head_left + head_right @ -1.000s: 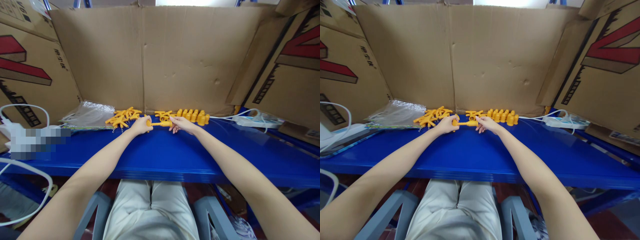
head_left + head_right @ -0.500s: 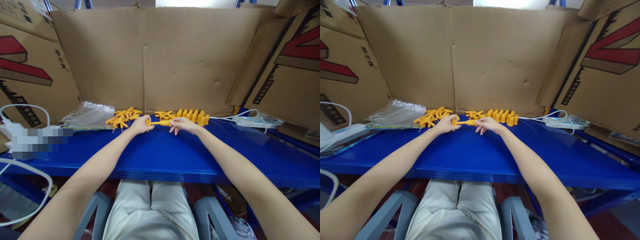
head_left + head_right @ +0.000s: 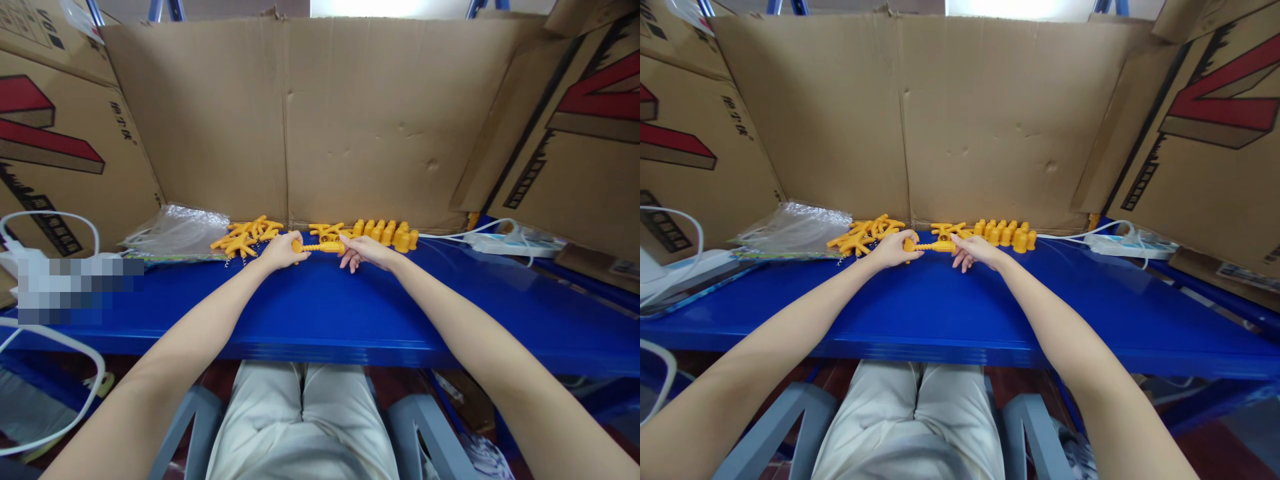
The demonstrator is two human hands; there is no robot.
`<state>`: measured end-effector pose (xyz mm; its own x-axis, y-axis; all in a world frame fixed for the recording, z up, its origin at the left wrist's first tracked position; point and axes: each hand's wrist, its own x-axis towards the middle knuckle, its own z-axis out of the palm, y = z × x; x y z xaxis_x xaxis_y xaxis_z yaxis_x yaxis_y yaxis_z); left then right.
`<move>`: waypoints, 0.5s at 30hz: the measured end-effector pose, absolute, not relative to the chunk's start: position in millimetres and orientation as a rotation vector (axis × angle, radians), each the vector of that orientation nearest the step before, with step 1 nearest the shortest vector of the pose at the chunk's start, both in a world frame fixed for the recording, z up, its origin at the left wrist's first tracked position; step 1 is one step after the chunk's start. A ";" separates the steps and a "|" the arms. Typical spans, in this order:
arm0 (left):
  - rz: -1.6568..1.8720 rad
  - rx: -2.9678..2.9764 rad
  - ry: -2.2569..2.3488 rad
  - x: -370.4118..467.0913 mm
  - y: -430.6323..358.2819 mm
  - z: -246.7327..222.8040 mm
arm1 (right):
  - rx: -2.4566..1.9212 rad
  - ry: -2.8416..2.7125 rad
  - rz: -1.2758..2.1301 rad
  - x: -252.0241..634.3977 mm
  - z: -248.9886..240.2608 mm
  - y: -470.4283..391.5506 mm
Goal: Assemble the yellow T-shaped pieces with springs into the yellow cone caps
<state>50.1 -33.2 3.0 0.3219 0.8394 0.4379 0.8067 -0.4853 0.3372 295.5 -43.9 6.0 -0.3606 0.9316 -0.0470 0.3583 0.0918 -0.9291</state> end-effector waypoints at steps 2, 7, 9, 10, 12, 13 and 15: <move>0.891 2.500 1.561 50.0 -32.9 3.5 | -1.246 -1.782 1.286 297.9 6.0 -43.2; 0.902 2.507 1.547 49.5 -32.1 3.2 | -1.109 -1.797 1.300 304.2 4.5 -41.4; 0.918 2.513 1.542 49.3 -31.6 2.5 | -1.103 -1.807 1.281 304.2 4.3 -41.3; 0.923 2.518 1.539 49.2 -31.4 2.1 | -1.104 -1.812 1.276 303.7 4.5 -41.5; 0.925 2.530 1.534 49.0 -31.0 1.5 | -1.112 -1.824 1.276 301.6 5.1 -42.5; 0.925 2.536 1.532 49.0 -30.9 1.3 | -1.122 -1.827 1.279 300.3 5.6 -43.3; 0.926 2.546 1.529 49.0 -31.0 1.2 | -1.150 -1.815 1.284 297.7 6.5 -45.2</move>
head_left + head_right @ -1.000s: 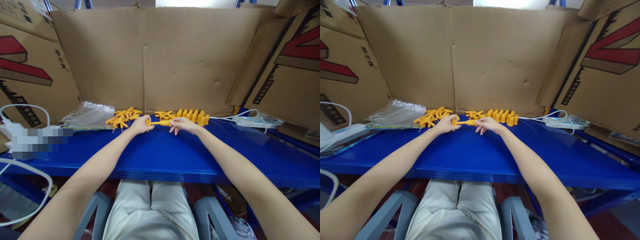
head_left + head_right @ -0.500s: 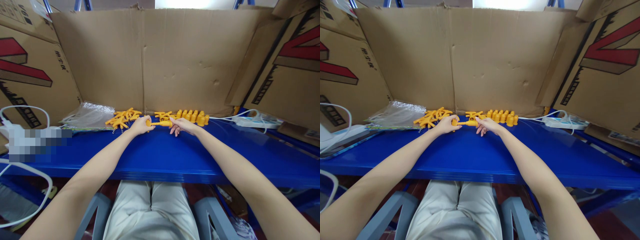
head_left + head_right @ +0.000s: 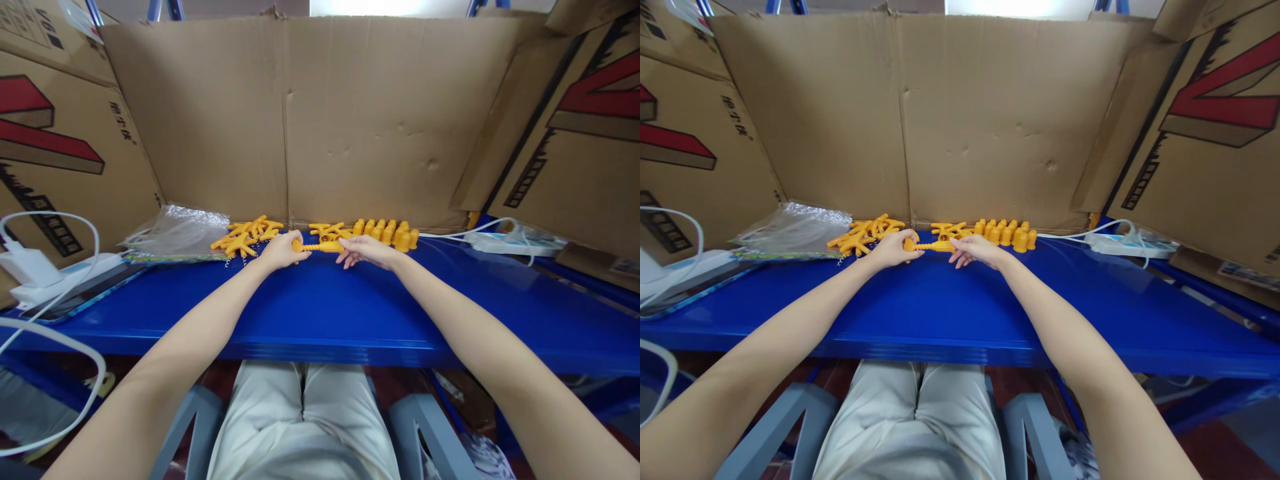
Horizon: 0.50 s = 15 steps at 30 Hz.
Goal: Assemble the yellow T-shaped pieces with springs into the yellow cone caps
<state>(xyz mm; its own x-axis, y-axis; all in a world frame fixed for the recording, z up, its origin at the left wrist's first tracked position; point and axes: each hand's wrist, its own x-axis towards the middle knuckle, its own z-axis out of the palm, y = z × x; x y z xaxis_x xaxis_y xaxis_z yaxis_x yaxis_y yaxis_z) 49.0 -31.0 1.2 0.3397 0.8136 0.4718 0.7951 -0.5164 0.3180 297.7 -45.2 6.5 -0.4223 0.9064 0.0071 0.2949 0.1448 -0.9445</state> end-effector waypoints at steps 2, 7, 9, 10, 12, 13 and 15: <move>0.921 2.551 1.532 49.1 -31.4 1.5 | -1.179 -1.791 1.286 295.5 7.4 -47.3; 0.909 2.549 1.555 49.5 -32.9 2.4 | -1.200 -1.773 1.263 292.8 8.1 -49.8; 0.914 2.548 1.554 49.5 -33.0 2.3 | -1.211 -1.760 1.263 292.5 7.6 -48.9; 0.915 2.546 1.555 49.5 -32.9 2.1 | -1.213 -1.754 1.267 292.5 7.3 -48.2; 0.913 2.545 1.555 49.2 -32.5 1.6 | -1.207 -1.746 1.276 292.2 6.7 -46.9; 0.913 2.546 1.554 49.0 -32.3 1.3 | -1.203 -1.743 1.281 292.0 6.6 -46.6; 0.909 2.553 1.548 48.5 -31.7 0.8 | -1.200 -1.740 1.289 291.2 6.6 -46.9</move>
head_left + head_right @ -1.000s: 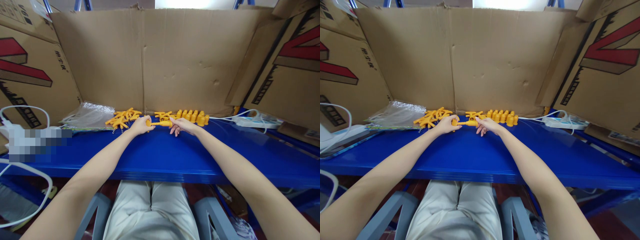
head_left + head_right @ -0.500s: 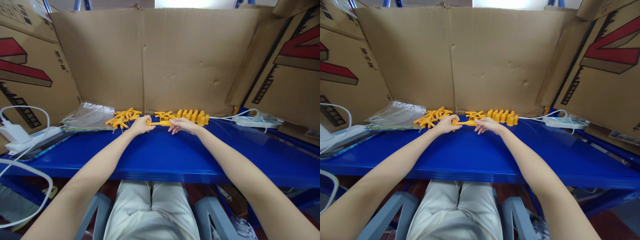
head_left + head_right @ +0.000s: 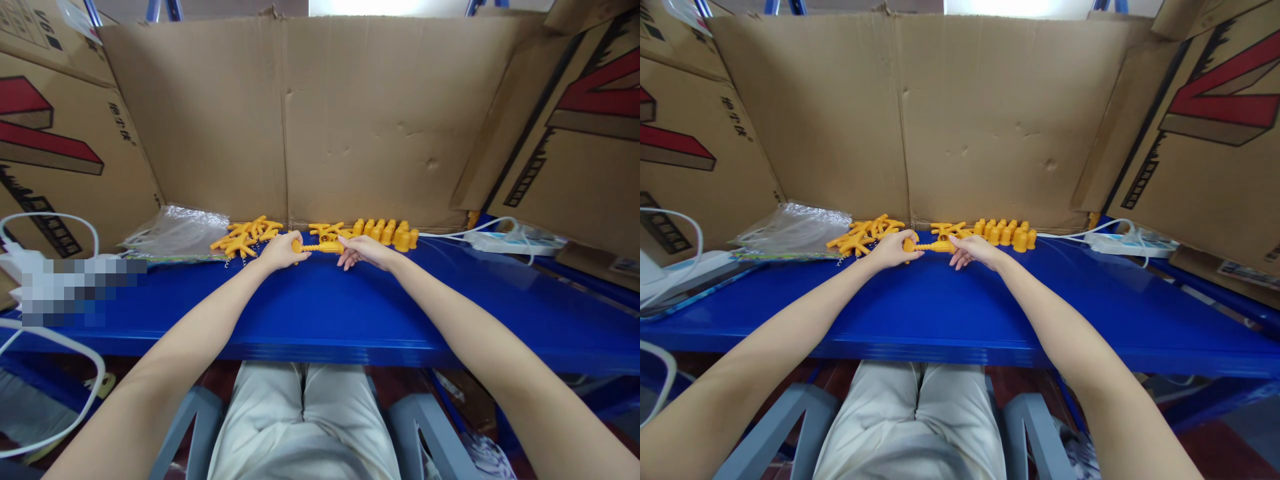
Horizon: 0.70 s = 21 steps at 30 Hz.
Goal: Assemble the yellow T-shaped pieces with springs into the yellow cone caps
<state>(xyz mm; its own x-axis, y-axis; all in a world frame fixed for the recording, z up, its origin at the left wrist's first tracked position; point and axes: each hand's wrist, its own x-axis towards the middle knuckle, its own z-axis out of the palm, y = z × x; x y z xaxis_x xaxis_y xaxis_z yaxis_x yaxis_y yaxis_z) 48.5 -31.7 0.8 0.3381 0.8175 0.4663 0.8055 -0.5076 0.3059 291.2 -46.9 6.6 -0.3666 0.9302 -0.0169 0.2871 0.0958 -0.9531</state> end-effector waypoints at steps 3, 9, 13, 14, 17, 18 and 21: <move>0.900 2.567 1.549 47.8 -31.0 0.5 | -1.212 -1.728 1.297 289.7 7.5 -49.1; 0.911 2.589 1.569 46.5 -29.3 -0.5 | -1.217 -1.696 1.296 286.8 8.5 -51.0; 0.921 2.568 1.607 44.7 -28.6 0.0 | -1.237 -1.618 1.341 281.6 10.1 -47.4; 0.928 2.554 1.628 44.0 -29.0 0.8 | -1.237 -1.588 1.364 279.4 11.5 -46.1; 0.929 2.505 1.760 41.5 -31.9 4.8 | -1.218 -1.511 1.434 270.2 19.9 -41.1; 0.928 2.489 1.816 40.6 -33.3 6.3 | -1.211 -1.490 1.450 266.0 24.3 -38.8; 0.976 2.433 1.920 38.7 -36.8 9.2 | -1.181 -1.407 1.461 250.1 40.7 -29.1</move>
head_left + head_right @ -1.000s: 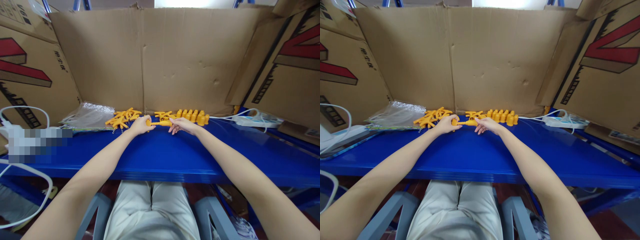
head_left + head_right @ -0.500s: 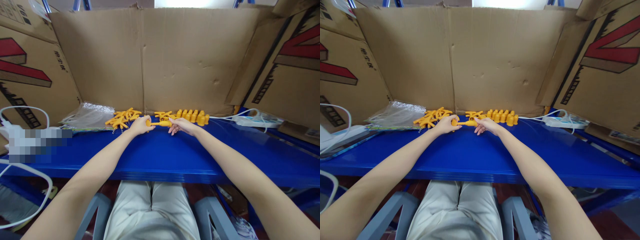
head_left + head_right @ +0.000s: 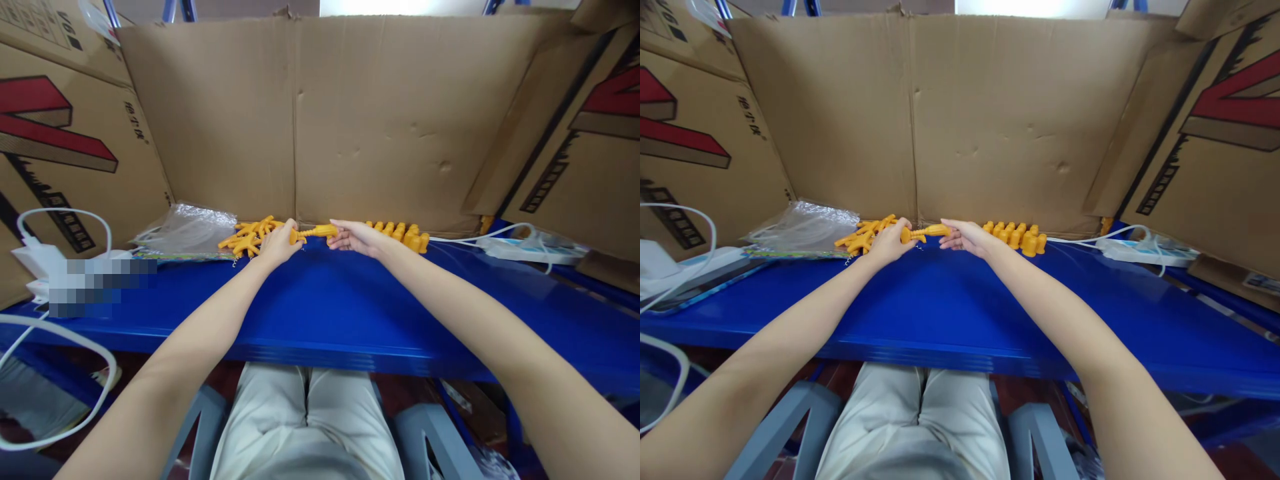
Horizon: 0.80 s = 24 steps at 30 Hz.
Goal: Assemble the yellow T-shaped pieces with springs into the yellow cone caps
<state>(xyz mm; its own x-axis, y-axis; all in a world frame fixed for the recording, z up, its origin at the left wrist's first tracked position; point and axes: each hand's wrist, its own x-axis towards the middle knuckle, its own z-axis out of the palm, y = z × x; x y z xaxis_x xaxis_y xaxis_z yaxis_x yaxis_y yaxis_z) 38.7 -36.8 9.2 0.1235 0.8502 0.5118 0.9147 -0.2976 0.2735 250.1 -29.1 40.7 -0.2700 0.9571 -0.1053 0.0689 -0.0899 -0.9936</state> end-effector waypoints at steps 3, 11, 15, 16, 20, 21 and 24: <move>-1.021 -2.247 -1.814 38.3 -36.9 8.2 | -1.073 -1.347 1.384 231.8 53.7 -14.2; -0.998 -2.366 -1.788 37.9 -27.6 2.4 | -1.380 -1.893 0.193 209.6 24.5 23.1; -0.953 -2.391 -1.830 39.7 -27.9 2.5 | -1.441 -2.385 -0.198 212.1 1.9 19.1; -0.940 -2.391 -1.835 40.3 -27.9 2.2 | -1.461 -2.453 -0.245 212.5 -1.5 17.3; -0.912 -2.407 -1.811 40.8 -26.2 -0.2 | -1.534 -2.501 -0.331 211.3 -7.5 14.1; -0.910 -2.420 -1.798 40.6 -25.7 -0.9 | -1.552 -2.491 -0.331 210.8 -7.8 14.3; -0.899 -2.461 -1.770 40.0 -25.1 -1.6 | -1.593 -2.481 -0.302 210.2 -7.9 15.7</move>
<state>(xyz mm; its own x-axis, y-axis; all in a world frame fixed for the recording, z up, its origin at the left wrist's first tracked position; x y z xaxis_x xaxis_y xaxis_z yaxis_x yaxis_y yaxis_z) 40.0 -25.1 -1.6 0.2119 0.8771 0.4310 0.8655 -0.3733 0.3341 210.2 15.7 -7.9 -0.4112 0.8746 0.2568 0.9107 0.4064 0.0741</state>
